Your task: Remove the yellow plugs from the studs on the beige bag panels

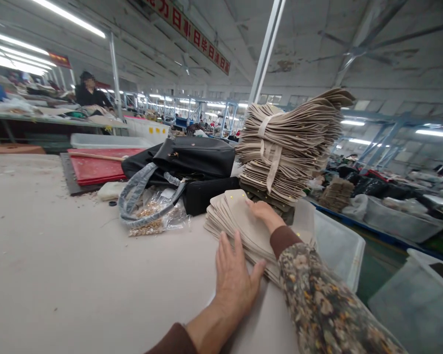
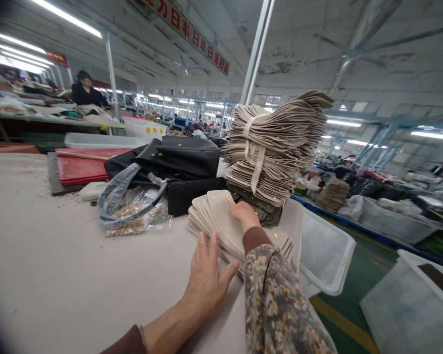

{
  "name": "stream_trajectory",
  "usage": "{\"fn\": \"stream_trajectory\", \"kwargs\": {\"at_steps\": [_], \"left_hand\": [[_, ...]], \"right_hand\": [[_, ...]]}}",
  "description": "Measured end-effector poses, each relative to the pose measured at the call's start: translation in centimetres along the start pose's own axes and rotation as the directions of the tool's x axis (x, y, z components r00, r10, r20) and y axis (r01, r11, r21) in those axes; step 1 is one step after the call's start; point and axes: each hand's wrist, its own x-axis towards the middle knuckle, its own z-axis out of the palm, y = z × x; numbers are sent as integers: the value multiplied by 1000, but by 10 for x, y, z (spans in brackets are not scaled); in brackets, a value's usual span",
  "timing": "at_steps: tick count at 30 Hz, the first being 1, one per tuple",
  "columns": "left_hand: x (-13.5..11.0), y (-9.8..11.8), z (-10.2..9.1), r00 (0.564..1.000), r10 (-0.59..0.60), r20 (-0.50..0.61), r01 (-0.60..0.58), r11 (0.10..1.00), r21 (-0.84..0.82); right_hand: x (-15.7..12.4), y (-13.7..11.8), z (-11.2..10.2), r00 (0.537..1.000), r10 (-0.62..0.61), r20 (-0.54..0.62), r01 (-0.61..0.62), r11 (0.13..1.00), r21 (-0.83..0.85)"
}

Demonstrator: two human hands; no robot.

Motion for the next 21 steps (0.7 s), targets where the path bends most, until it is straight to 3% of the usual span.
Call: {"fn": "stream_trajectory", "kwargs": {"at_steps": [4,10,17,21], "left_hand": [[-4,6,-7,997,6,77,-11,998,64],[-4,6,-10,995,15,95,-25,995,96],[-4,3,-6,998,40,50,-45,994,100],[-3,-2,-2,997,68,22,-70,994,88]], "right_hand": [[11,10,24,995,70,71,-64,994,-92],[8,-1,27,994,34,100,-21,991,-131],[-16,-1,10,999,51,11,-49,988,-145],[-36,-19,-13,995,-37,-88,27,992,-120]]}}
